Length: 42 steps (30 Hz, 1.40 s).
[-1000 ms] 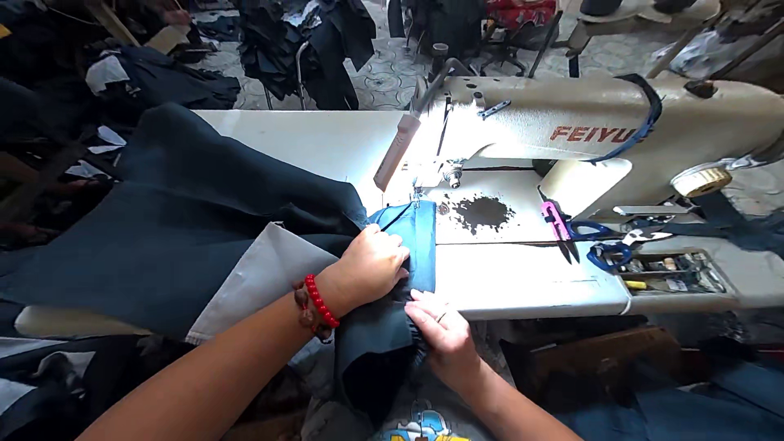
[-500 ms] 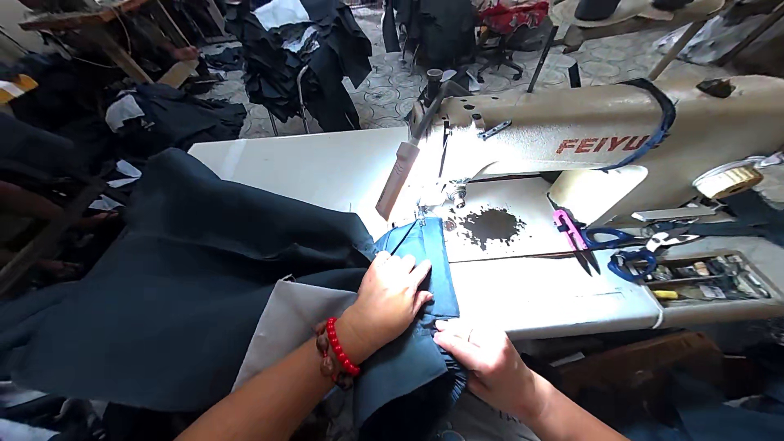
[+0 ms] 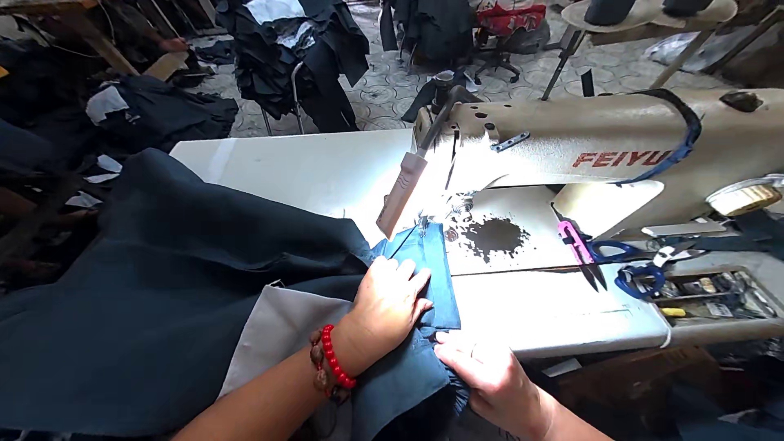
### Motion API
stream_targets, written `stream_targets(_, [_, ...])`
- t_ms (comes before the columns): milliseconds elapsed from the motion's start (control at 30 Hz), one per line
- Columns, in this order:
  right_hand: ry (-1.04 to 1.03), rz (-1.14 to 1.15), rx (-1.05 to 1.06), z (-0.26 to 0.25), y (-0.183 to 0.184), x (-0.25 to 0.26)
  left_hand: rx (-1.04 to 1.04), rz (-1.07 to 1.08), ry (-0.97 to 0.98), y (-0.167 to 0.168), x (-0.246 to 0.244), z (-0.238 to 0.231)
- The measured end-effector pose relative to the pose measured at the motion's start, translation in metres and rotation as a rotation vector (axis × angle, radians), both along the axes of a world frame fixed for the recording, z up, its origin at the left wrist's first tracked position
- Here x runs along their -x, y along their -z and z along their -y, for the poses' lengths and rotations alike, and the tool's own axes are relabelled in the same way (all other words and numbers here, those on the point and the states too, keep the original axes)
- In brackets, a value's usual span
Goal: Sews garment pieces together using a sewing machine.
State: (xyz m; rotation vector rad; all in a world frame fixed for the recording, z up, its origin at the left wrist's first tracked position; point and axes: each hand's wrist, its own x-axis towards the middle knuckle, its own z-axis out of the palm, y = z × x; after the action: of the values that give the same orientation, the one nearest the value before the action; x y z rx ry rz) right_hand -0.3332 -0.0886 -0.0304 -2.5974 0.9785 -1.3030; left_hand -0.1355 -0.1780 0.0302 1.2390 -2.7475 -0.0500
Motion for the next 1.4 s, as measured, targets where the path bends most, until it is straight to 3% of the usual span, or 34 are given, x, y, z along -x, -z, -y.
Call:
stream_targets(233, [0.045, -0.015, -0.002, 0.015, 0.003, -0.002, 0.042, -0.146, 0.075, 0.012, -0.008, 0.02])
stream_targets(533, [0.036, -0.041, -0.015, 0.019, 0.001, -0.002, 0.02, -0.144, 0.072, 0.01, -0.012, 0.025])
stream_targets(800, [0.012, -0.106, -0.05, 0.048, -0.008, -0.003, -0.16, -0.07, 0.079, -0.001, -0.019, 0.058])
stream_targets(933, [-0.015, -0.119, -0.059, 0.05, -0.011, -0.001, -0.147, -0.207, 0.283, -0.01, -0.023, 0.039])
stream_targets(1133, [-0.03, -0.164, -0.044, 0.051, -0.012, 0.006, -0.121, -0.167, 0.247, -0.004, -0.031, 0.008])
stream_targets(1400, [-0.066, -0.127, -0.107, 0.066, -0.013, 0.01, -0.019, -0.306, 0.23, 0.022, -0.036, 0.021])
